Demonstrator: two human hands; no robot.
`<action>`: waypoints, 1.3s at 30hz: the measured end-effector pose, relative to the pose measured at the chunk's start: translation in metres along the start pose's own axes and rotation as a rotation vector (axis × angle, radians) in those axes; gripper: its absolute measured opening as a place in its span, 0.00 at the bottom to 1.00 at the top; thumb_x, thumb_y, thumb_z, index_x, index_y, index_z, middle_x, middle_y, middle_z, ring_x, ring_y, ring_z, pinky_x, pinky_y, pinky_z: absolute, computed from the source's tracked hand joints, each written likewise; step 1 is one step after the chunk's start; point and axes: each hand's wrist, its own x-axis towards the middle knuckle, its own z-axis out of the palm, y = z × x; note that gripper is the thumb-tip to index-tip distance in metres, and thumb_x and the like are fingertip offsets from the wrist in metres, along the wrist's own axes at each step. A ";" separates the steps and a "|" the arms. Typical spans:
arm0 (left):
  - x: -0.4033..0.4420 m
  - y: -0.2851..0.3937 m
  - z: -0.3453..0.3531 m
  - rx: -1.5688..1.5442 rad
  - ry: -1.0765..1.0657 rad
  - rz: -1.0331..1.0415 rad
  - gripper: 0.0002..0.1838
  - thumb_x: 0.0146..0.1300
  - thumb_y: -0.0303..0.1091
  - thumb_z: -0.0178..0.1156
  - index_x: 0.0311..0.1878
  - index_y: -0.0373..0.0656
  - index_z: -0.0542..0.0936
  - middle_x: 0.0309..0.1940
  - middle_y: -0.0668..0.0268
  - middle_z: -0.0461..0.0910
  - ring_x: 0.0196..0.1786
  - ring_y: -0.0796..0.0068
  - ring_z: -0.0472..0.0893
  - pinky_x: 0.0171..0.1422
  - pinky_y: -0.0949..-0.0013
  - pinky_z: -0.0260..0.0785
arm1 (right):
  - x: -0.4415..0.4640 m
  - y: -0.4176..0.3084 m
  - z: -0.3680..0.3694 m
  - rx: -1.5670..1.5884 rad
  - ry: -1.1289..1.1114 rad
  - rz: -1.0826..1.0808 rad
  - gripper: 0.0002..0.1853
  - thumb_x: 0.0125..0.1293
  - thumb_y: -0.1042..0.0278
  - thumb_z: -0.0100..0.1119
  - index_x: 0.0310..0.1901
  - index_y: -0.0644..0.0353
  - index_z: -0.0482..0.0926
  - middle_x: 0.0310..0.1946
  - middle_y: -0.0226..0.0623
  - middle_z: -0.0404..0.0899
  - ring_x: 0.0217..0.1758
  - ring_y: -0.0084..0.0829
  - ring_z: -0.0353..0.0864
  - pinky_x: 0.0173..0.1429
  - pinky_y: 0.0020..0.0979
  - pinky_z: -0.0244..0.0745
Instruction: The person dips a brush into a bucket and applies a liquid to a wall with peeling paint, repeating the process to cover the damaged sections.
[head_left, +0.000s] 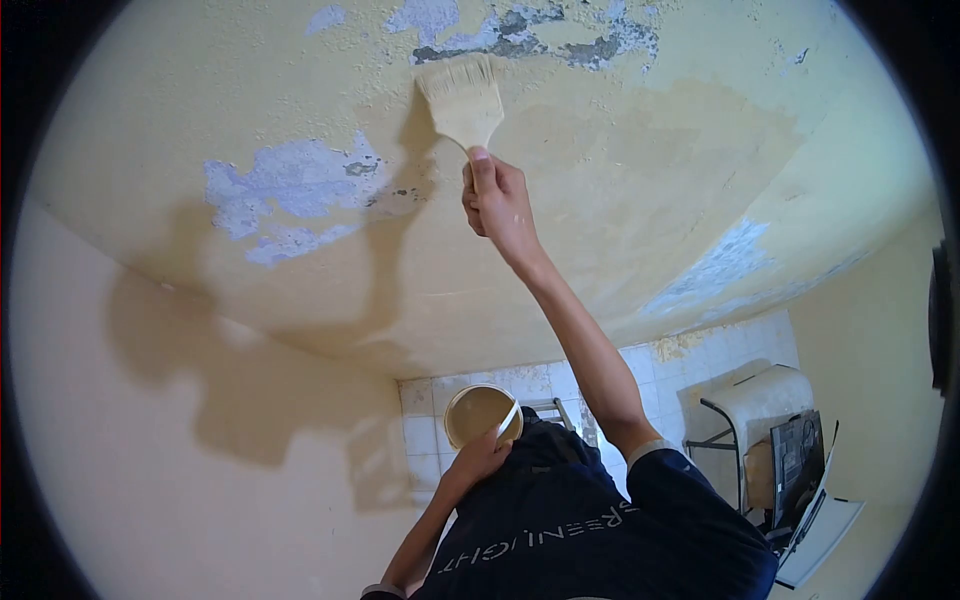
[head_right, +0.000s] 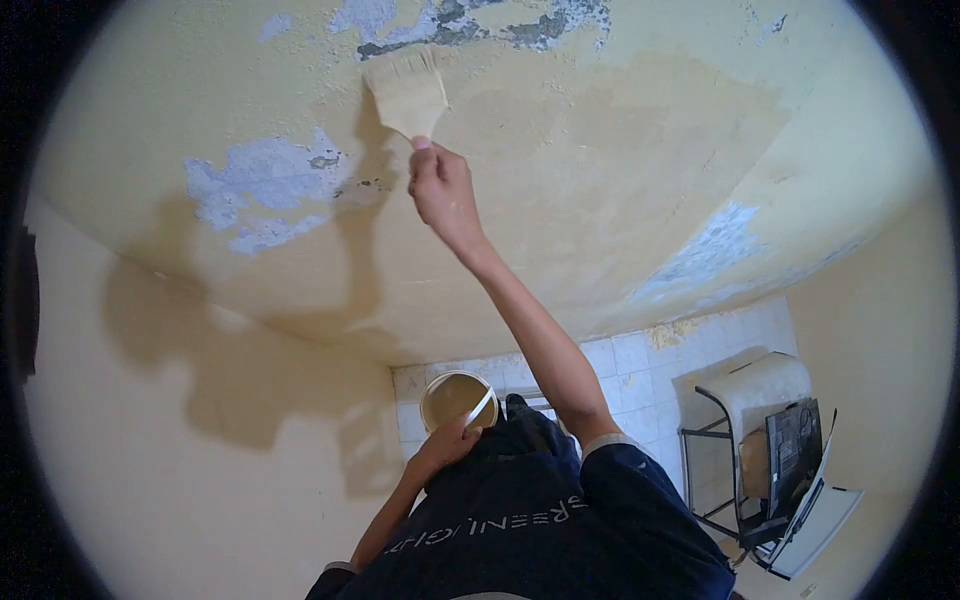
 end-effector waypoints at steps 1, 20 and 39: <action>-0.001 0.000 0.001 0.001 0.006 0.001 0.28 0.68 0.47 0.52 0.59 0.30 0.69 0.41 0.38 0.80 0.46 0.44 0.81 0.52 0.52 0.71 | 0.005 0.015 -0.003 0.009 -0.013 0.061 0.29 0.77 0.46 0.40 0.22 0.60 0.65 0.15 0.24 0.62 0.19 0.19 0.60 0.24 0.27 0.58; 0.012 -0.001 0.006 -0.022 -0.051 0.015 0.29 0.69 0.47 0.52 0.62 0.32 0.68 0.44 0.39 0.80 0.49 0.43 0.80 0.55 0.52 0.70 | 0.008 0.020 -0.012 0.022 0.052 0.014 0.32 0.76 0.37 0.34 0.23 0.57 0.66 0.12 0.24 0.61 0.12 0.15 0.57 0.15 0.23 0.50; 0.004 0.001 0.007 -0.040 0.018 -0.010 0.27 0.67 0.46 0.53 0.57 0.30 0.71 0.45 0.36 0.78 0.50 0.40 0.79 0.58 0.52 0.70 | -0.005 -0.013 -0.003 0.096 -0.033 -0.023 0.20 0.78 0.51 0.43 0.38 0.63 0.71 0.20 0.27 0.68 0.19 0.16 0.63 0.24 0.24 0.60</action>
